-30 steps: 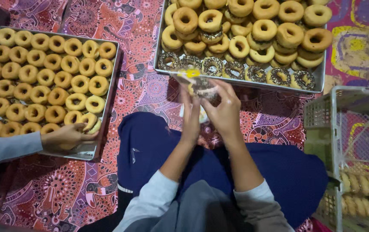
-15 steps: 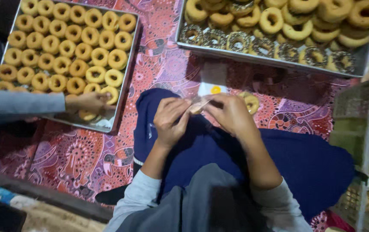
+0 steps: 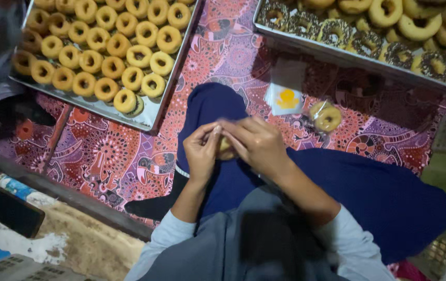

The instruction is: The person sits on a mat and repeatedly picks donuts from metal trays, places them into small plastic bags, and sets the filled bags aside. The person handles both plain and sesame-topped donuts.

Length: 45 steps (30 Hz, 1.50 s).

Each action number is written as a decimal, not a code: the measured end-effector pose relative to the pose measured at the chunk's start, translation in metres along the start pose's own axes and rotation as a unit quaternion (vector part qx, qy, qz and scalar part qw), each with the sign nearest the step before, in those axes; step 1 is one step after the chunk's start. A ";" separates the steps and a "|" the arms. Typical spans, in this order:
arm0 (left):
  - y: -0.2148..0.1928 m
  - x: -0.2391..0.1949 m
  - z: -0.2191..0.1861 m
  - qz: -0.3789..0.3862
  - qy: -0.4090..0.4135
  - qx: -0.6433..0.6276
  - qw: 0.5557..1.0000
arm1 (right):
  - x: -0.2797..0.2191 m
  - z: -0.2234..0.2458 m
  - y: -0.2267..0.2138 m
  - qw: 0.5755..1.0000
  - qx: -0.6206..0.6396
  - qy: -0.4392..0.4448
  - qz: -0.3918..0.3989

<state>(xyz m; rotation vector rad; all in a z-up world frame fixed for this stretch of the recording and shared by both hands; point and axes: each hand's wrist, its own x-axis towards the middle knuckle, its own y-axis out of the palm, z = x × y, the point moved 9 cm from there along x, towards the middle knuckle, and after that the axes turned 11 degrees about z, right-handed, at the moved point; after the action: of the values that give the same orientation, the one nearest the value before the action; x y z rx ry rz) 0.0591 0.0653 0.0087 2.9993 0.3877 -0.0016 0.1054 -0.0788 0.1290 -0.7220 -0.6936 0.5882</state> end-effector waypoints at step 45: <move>0.097 0.026 0.035 0.087 0.081 0.346 0.931 | -0.178 -0.230 0.152 0.769 0.482 0.390 -0.156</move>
<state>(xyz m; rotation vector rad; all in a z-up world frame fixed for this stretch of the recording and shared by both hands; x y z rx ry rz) 0.1095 -0.0256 -0.0153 3.7407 0.1454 0.1574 0.1256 -0.1976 -0.1760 0.1685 0.3117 0.2183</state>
